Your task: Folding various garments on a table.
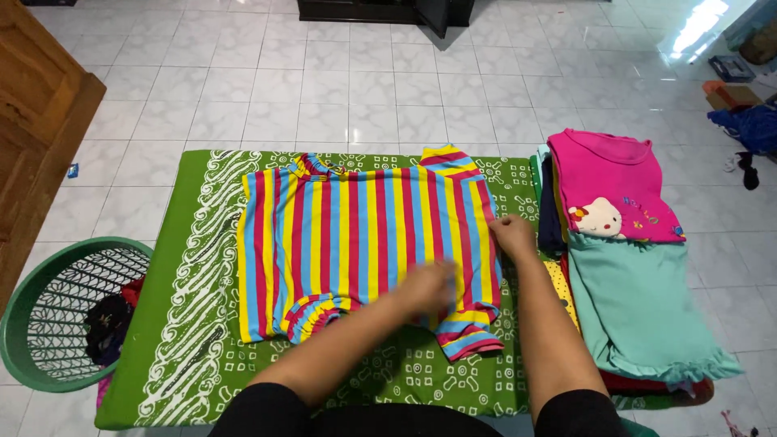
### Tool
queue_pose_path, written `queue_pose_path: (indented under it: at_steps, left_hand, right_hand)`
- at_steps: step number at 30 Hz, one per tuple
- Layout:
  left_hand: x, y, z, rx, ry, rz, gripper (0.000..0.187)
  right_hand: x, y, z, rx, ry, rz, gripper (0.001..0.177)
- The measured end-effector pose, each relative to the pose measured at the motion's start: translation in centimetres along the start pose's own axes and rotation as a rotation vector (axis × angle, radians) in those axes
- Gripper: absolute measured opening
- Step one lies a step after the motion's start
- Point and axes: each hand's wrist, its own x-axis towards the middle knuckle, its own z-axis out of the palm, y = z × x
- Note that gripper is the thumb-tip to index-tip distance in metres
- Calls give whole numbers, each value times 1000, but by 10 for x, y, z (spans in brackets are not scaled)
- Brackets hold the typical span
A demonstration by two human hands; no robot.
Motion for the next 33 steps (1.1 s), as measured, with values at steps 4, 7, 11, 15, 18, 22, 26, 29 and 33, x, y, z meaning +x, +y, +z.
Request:
queue_pose_path:
  at_steps: [4, 7, 11, 15, 18, 22, 26, 29, 33]
  left_hand:
    - [-7, 58, 22, 18, -199, 452, 83]
    - [-6, 54, 59, 260, -263, 403, 103]
    - [1, 22, 111, 123, -292, 261, 38]
    - [-18, 44, 57, -237, -125, 237, 46]
    - [-26, 21, 26, -308, 248, 23, 45]
    - [-62, -52, -30, -140, 698, -252, 45]
    - [-127, -127, -74, 247, 867, -583, 52]
    - [-164, -171, -84, 324, 775, -849, 62]
    - [-194, -194, -103, 407, 593, -974, 69]
  right_hand:
    - [23, 7, 0, 380, -128, 61, 29]
    - [16, -6, -14, 848, -443, 356, 27]
    - [23, 5, -8, 972, -397, 412, 29]
    - [6, -6, -9, 110, 50, -102, 31]
    - [-40, -74, -19, -133, 175, -251, 37]
    - [-79, -121, 41, 41, 98, -606, 33]
    - [-137, -181, 88, 69, -145, -832, 46]
    - [-170, -221, 108, -19, -257, -889, 55]
    - [-202, -261, 120, -231, -297, -890, 66]
